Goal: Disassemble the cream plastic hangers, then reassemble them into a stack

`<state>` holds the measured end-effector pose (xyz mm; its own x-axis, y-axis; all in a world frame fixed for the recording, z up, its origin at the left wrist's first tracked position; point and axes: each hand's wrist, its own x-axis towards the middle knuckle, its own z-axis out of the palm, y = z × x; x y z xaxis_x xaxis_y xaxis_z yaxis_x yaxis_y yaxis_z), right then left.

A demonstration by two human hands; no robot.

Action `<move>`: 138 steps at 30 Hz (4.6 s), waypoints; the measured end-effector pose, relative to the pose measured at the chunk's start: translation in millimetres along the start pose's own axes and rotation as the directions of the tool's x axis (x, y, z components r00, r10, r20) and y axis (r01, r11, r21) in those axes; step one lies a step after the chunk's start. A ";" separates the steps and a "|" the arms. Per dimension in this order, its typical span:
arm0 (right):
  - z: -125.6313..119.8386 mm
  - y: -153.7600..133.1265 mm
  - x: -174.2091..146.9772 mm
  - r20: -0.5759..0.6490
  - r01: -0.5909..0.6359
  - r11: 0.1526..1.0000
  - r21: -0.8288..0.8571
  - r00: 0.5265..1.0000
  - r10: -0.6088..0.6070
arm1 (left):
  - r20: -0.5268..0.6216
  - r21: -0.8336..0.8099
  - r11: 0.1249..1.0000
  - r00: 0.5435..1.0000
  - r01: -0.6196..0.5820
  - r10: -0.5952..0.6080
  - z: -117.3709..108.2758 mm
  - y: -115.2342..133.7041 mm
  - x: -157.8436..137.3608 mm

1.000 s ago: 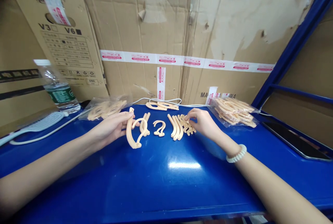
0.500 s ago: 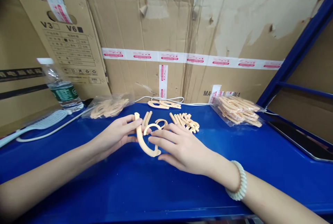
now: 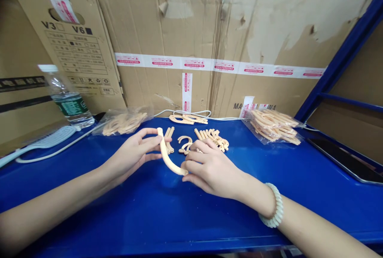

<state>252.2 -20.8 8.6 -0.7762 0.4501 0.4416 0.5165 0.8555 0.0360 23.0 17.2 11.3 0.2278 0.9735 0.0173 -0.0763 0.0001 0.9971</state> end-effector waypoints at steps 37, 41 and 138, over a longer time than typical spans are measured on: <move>8.4 -10.8 -0.3 -0.199 -0.122 0.938 0.325 0.961 0.194 | 0.734 0.569 -0.072 0.466 -0.820 0.495 2.7 -15.6 -20.8; 7.9 -0.6 0.8 -0.261 -0.223 0.911 0.346 0.910 0.322 | 0.658 0.627 0.046 0.561 -0.777 0.503 -10.3 -1.4 -5.8; -5.1 72.4 16.5 -0.447 -0.466 0.874 0.141 0.757 0.476 | 0.623 0.716 0.119 0.707 -0.688 0.334 -35.9 -11.8 24.3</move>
<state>278.7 47.3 23.1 -0.1801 0.6334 0.7526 0.7619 0.5738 -0.3005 -5.3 49.1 -2.7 0.7406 0.5459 0.3917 0.5295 -0.8331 0.1598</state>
